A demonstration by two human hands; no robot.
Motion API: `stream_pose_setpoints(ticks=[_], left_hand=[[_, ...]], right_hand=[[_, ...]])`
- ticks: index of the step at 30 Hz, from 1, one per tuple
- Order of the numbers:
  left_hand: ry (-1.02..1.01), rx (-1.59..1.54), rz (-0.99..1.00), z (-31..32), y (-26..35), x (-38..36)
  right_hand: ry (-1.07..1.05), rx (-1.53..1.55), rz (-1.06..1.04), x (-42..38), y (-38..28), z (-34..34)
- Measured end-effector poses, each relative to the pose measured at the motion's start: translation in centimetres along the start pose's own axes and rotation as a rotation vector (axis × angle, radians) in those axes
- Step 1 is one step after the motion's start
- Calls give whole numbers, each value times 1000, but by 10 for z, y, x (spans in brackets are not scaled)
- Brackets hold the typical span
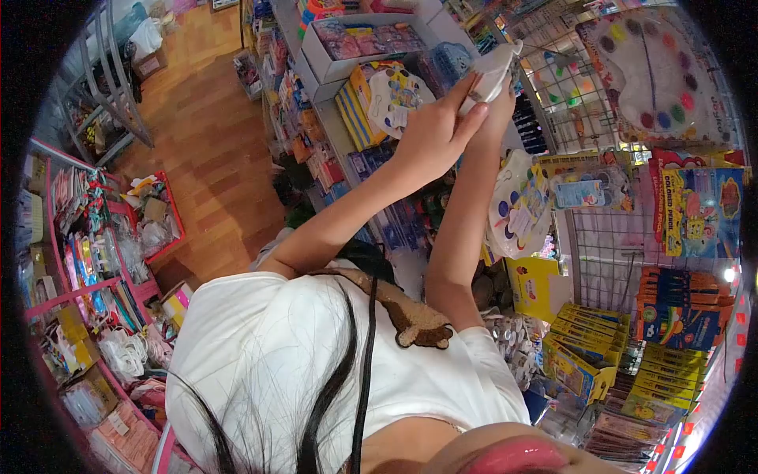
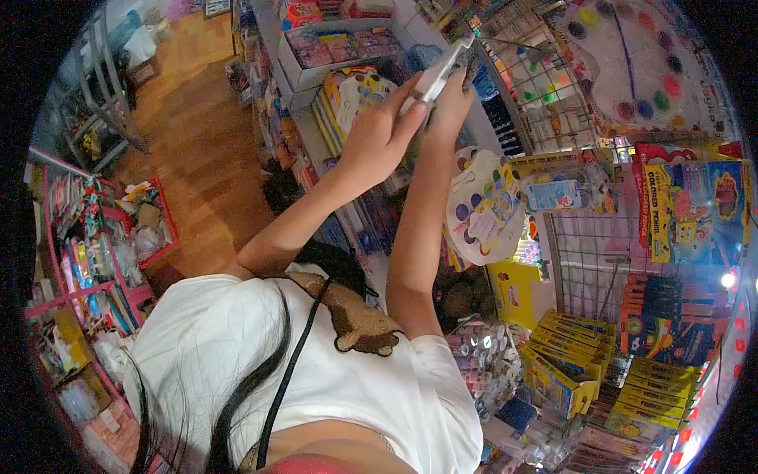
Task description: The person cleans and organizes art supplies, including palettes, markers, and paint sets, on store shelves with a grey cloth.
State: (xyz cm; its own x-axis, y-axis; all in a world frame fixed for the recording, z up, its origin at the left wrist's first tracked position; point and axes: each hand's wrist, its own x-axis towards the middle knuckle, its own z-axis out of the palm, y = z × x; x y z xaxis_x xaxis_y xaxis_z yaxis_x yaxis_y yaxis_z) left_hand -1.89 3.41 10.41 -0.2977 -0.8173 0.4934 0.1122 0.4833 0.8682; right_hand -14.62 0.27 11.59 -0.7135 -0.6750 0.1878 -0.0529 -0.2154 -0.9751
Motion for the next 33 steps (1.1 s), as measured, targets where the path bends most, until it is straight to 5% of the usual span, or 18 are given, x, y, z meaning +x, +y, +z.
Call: stream_pose_setpoints(ticks=[6,9,13,17,18,21,24,33], left_hand=[[53,71,47,3,-1,-4],[65,165,109,2,-6,1],[11,72,30,-5,-1,1],[-55,58,-3,-5,2,-1],[-73,54,-25,-7,4,-1],[-71,111,-4,-7,5,-1],[-14,236,101,-3,1,-2],[116,398,234,3,-5,-1]], right_hand=[[-124,145,69,34,82,-17],[-135,-82,-136,-24,61,-13],[78,367,0,-101,-13,13],[-54,157,-238,-63,20,-14],[71,120,-185,-60,12,-6],[-30,8,-116,-11,30,-16],[-155,219,-37,22,57,-18],[-122,128,-17,-33,58,-11]])
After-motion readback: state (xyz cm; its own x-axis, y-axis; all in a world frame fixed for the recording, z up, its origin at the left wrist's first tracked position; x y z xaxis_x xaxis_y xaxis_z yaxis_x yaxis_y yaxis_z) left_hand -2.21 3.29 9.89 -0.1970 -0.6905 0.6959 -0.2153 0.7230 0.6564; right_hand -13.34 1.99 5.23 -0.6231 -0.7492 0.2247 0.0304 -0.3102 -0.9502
